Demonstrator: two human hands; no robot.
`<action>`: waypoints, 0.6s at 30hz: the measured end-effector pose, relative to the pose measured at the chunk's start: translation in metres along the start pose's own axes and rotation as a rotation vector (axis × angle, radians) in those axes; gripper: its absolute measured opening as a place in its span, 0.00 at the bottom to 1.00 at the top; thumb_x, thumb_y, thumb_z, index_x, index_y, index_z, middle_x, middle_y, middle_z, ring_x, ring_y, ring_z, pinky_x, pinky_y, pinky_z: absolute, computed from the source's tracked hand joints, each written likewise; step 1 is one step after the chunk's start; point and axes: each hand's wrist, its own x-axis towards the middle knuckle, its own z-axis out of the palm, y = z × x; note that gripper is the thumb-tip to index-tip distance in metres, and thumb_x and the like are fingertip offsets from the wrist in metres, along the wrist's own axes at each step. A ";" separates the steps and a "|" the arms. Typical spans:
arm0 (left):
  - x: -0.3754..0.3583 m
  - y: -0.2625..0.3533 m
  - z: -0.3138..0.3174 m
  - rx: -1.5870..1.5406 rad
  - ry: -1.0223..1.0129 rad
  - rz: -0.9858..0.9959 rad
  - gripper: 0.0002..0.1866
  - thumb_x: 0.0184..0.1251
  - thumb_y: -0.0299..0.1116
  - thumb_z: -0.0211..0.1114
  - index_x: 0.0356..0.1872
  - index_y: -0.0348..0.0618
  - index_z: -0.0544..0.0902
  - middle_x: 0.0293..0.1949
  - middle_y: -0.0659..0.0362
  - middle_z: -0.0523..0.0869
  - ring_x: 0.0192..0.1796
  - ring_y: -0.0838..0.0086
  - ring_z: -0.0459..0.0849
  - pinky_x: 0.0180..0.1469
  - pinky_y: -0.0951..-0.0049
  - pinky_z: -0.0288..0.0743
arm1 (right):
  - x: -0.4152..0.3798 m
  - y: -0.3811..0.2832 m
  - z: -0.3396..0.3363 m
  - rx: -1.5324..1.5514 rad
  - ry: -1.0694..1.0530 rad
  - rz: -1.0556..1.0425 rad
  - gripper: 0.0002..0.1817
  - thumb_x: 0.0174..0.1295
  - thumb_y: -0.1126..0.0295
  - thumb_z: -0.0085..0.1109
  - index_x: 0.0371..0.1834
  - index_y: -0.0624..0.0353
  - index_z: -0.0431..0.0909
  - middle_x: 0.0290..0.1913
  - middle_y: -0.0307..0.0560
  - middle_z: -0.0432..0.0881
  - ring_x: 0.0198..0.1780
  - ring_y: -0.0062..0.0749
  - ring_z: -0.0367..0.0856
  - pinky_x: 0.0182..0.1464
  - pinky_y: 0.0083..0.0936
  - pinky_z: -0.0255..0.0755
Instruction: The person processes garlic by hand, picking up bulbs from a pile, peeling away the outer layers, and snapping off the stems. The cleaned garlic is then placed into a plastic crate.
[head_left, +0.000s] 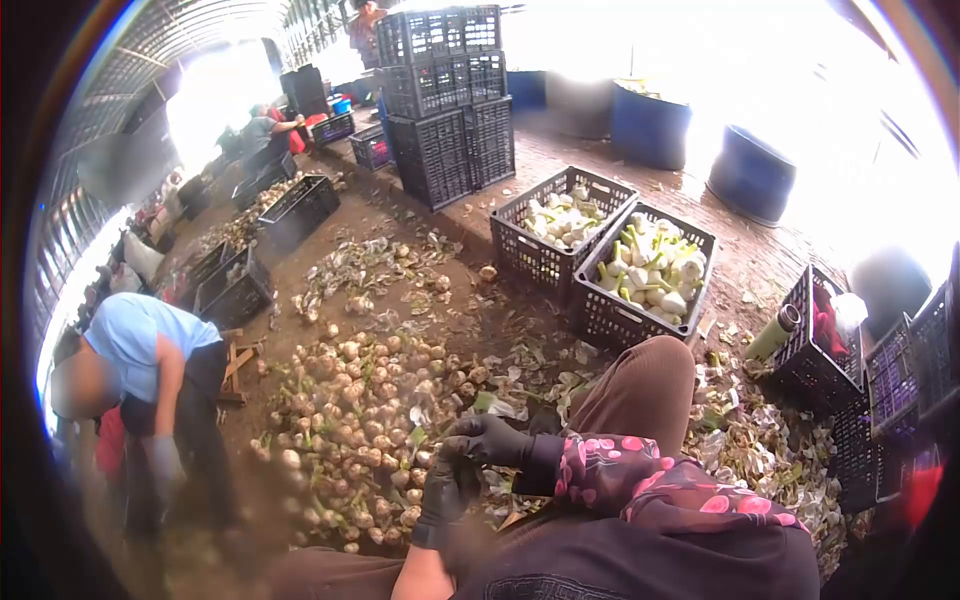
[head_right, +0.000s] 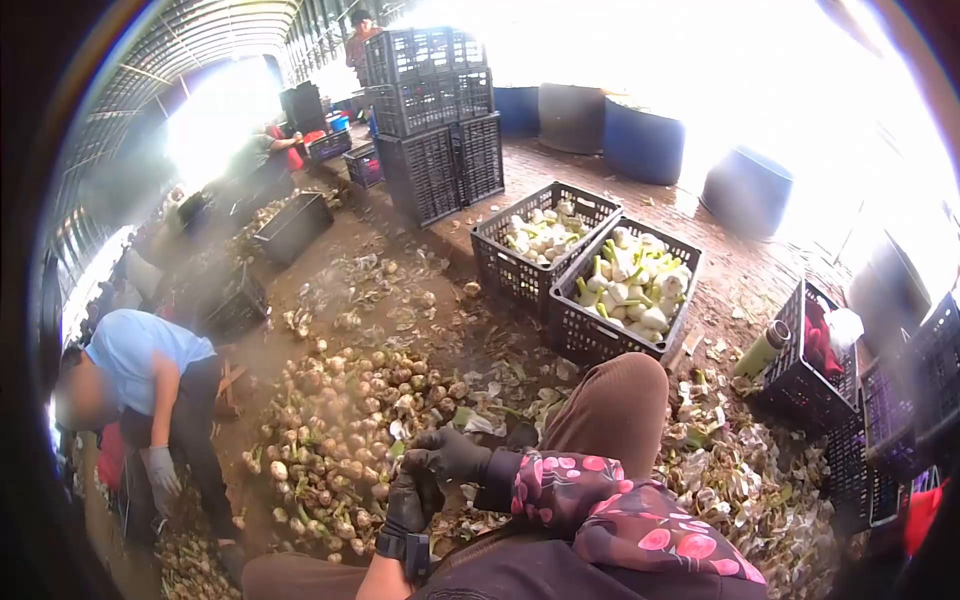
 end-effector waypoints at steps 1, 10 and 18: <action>-0.001 -0.002 0.003 -0.003 0.014 0.009 0.22 0.72 0.55 0.47 0.41 0.48 0.79 0.30 0.64 0.80 0.26 0.80 0.74 0.25 0.79 0.68 | 0.000 -0.003 0.001 -0.001 -0.047 -0.022 0.12 0.64 0.64 0.60 0.43 0.63 0.80 0.39 0.39 0.82 0.41 0.19 0.77 0.43 0.23 0.73; -0.002 -0.032 -0.022 -0.385 -0.017 0.013 0.32 0.71 0.62 0.40 0.62 0.48 0.70 0.56 0.59 0.78 0.51 0.68 0.80 0.48 0.63 0.79 | 0.001 -0.020 0.035 0.248 0.033 -0.104 0.14 0.65 0.74 0.57 0.53 0.61 0.75 0.44 0.35 0.80 0.44 0.15 0.74 0.48 0.18 0.71; -0.010 -0.031 -0.028 -0.393 0.101 0.088 0.28 0.74 0.56 0.39 0.61 0.47 0.70 0.52 0.64 0.76 0.49 0.80 0.74 0.47 0.74 0.73 | 0.017 -0.032 0.027 -0.021 -0.185 -0.127 0.20 0.63 0.73 0.57 0.59 0.59 0.71 0.41 0.37 0.81 0.43 0.20 0.76 0.46 0.23 0.73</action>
